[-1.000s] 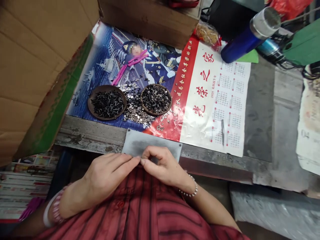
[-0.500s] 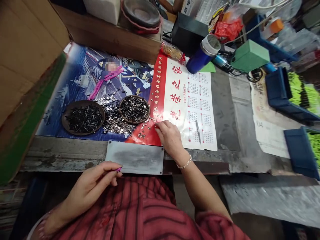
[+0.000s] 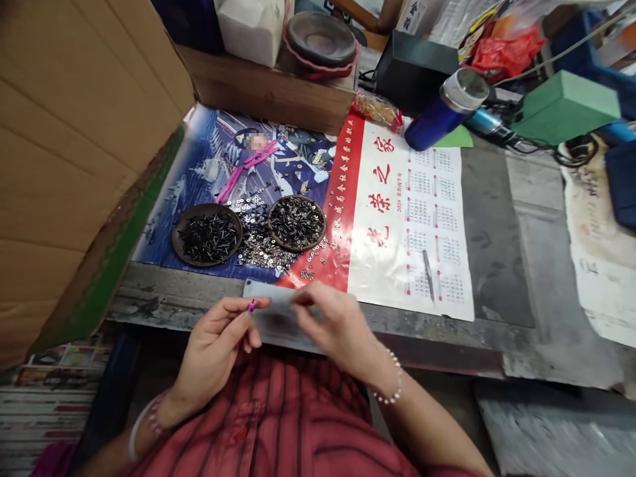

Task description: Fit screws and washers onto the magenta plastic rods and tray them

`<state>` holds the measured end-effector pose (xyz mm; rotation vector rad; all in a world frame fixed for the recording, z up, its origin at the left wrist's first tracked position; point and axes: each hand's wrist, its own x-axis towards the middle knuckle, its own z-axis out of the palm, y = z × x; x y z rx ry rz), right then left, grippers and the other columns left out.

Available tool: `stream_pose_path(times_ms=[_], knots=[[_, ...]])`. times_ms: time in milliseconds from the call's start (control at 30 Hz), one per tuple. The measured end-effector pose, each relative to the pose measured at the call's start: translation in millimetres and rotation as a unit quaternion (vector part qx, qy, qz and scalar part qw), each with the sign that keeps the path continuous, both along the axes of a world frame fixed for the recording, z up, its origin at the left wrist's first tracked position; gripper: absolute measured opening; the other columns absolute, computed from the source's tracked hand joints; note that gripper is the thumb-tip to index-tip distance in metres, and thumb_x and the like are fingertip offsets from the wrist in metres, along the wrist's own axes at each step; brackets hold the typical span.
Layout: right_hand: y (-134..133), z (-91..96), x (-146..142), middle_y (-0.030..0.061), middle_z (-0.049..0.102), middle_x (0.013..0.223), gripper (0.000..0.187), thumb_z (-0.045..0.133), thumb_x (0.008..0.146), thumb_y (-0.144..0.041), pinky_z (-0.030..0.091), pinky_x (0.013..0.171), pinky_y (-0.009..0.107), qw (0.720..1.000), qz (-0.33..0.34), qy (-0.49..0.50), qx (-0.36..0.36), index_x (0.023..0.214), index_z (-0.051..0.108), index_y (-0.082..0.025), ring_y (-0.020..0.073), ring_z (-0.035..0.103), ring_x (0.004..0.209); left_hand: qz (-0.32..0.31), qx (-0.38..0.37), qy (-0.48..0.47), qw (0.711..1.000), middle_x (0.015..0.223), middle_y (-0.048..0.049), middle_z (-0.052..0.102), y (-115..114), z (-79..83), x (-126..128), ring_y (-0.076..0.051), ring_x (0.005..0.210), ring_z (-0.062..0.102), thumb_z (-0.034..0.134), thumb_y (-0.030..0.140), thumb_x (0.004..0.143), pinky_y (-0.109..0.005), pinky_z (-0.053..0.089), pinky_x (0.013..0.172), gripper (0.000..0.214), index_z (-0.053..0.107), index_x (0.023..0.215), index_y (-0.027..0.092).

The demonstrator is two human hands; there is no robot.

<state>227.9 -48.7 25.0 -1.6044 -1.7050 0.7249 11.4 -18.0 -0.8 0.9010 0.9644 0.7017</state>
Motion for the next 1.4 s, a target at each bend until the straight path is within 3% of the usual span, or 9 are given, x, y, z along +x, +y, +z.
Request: stream_pose_path(times_ms=[167,400,567,700,833,967,1200,1400], knots=[[-9,-2.9,-40,0.0056,0.079,0.097,0.016,0.058,0.096,-0.009,0.061,0.079,0.028,0.996,-0.004,0.018,0.087,0.106,0.065,-0.02,0.0168,0.075,0.087,0.008,-0.002,-0.027,1.0,0.067,0.0007,0.069,-3,2.3,4,-0.01,0.056,0.061,0.066,0.034,0.097,-0.019,0.048,0.053,0.02,0.071,0.108,0.018],[-4,-8.5,-55,0.0047,0.072,0.087,0.012,0.057,0.099,-0.01,0.061,0.069,0.029,0.989,-0.055,0.042,0.133,0.1,0.064,-0.02,0.017,0.07,0.079,0.034,-0.018,-0.051,0.998,0.063,0.0033,0.066,-5,6.0,3,-0.008,0.055,0.059,0.068,0.034,0.096,-0.015,0.046,0.053,0.017,0.072,0.105,0.02],[-15,-20.9,-60,0.0101,0.077,0.099,0.032,0.06,0.094,-0.002,0.065,0.078,0.034,0.969,-0.062,-0.051,0.232,0.121,0.066,-0.019,0.0207,0.074,0.089,0.049,-0.089,-0.1,0.99,0.057,0.0031,0.065,0,17.9,7,-0.006,0.05,0.055,0.075,0.034,0.09,-0.013,0.042,0.049,0.016,0.075,0.098,0.02],[-21,-28.8,-56,0.0129,0.078,0.109,0.046,0.058,0.092,0.003,0.067,0.083,0.035,0.955,-0.062,-0.108,0.269,0.134,0.062,-0.017,0.022,0.076,0.098,0.048,-0.152,-0.131,0.979,0.055,0.0018,0.065,5,26.4,11,-0.005,0.047,0.052,0.082,0.035,0.084,-0.012,0.038,0.047,0.02,0.077,0.094,0.018],[-17,-34.6,-55,0.0125,0.079,0.108,0.043,0.06,0.093,0.0,0.068,0.081,0.033,0.95,-0.077,-0.121,0.276,0.132,0.063,-0.018,0.021,0.077,0.097,0.048,-0.194,-0.138,0.97,0.052,0.002,0.063,8,24.8,13,-0.004,0.045,0.049,0.085,0.034,0.079,-0.012,0.037,0.046,0.023,0.077,0.092,0.017],[-11,-35.5,-57,0.0093,0.08,0.098,0.027,0.06,0.096,-0.006,0.067,0.082,0.031,0.958,-0.09,-0.115,0.247,0.119,0.066,-0.019,0.0192,0.078,0.089,0.051,-0.203,-0.134,0.969,0.053,0.0021,0.062,8,19.5,14,-0.005,0.046,0.048,0.084,0.033,0.08,-0.012,0.037,0.046,0.022,0.078,0.095,0.017],[-7,-24.2,-61,0.0028,0.076,0.081,0.011,0.065,0.092,-0.01,0.063,0.068,0.024,0.976,-0.137,-0.036,0.166,0.091,0.064,-0.021,0.0149,0.074,0.072,0.065,-0.142,-0.101,0.983,0.057,0.0027,0.063,2,11.3,18,-0.006,0.049,0.051,0.081,0.035,0.084,-0.015,0.041,0.05,0.02,0.077,0.094,0.019],[-7,-16.0,-68,0.0002,0.073,0.078,0.012,0.068,0.09,-0.011,0.061,0.065,0.024,0.975,-0.155,0.027,0.159,0.088,0.064,-0.022,0.0139,0.071,0.068,0.068,-0.076,-0.1,0.99,0.064,0.0053,0.058,-6,2.6,20,-0.006,0.055,0.05,0.075,0.035,0.091,-0.015,0.043,0.054,0.013,0.074,0.096,0.023]])
